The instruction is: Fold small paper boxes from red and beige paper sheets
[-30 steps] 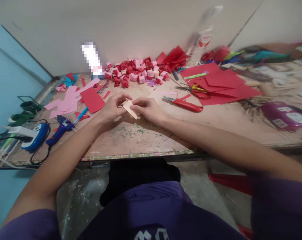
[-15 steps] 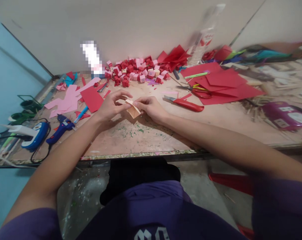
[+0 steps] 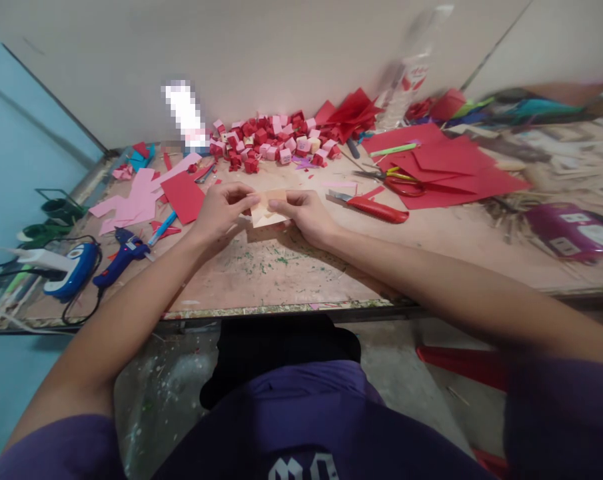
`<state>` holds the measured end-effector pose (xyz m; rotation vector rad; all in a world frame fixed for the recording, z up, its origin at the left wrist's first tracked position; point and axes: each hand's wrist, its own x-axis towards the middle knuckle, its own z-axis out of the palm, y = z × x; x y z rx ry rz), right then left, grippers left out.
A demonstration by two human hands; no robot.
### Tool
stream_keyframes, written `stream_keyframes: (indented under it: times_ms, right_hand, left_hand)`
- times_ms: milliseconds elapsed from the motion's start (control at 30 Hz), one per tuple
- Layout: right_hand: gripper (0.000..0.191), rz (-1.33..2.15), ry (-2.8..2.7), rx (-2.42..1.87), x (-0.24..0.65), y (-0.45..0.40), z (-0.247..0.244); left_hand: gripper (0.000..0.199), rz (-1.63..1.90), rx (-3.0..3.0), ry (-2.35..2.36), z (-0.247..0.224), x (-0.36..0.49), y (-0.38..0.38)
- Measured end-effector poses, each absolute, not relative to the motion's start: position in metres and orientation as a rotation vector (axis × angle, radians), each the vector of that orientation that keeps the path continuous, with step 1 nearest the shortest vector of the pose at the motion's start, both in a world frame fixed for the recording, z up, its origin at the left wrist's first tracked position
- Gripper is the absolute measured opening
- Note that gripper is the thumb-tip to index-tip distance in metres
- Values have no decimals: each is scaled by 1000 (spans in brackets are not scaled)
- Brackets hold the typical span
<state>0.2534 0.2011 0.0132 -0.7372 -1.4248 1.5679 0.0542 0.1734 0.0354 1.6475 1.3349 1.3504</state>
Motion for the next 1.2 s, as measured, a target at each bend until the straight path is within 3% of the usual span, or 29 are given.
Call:
stream_keyframes:
  times_ms: [167,467,667,767,1033,1200]
  right_hand:
    - [30,1555,-1394,-772,253,201,14]
    - [22,1672,-1303,-716,254,206,11]
    - [23,1608,-1324,-721,255,207,9]
    - [23,1580,-1353,-764,254,204,11]
    - [58,1770,-1424,-633,261,197,26]
    - [47,1784,-1471,-663,261,200,28]
  left_hand:
    - [22,1294,1500,1214,26,51,179]
    - [20,1328,1586,1300,36,52,176]
    - [39,1249,1480,1243,34,50,178]
    - [31,1253,1458,1239,33,50,177]
    - [16,1353,1488,1247,31,46,182]
    - [16,1379,1571,1235,29,44,185]
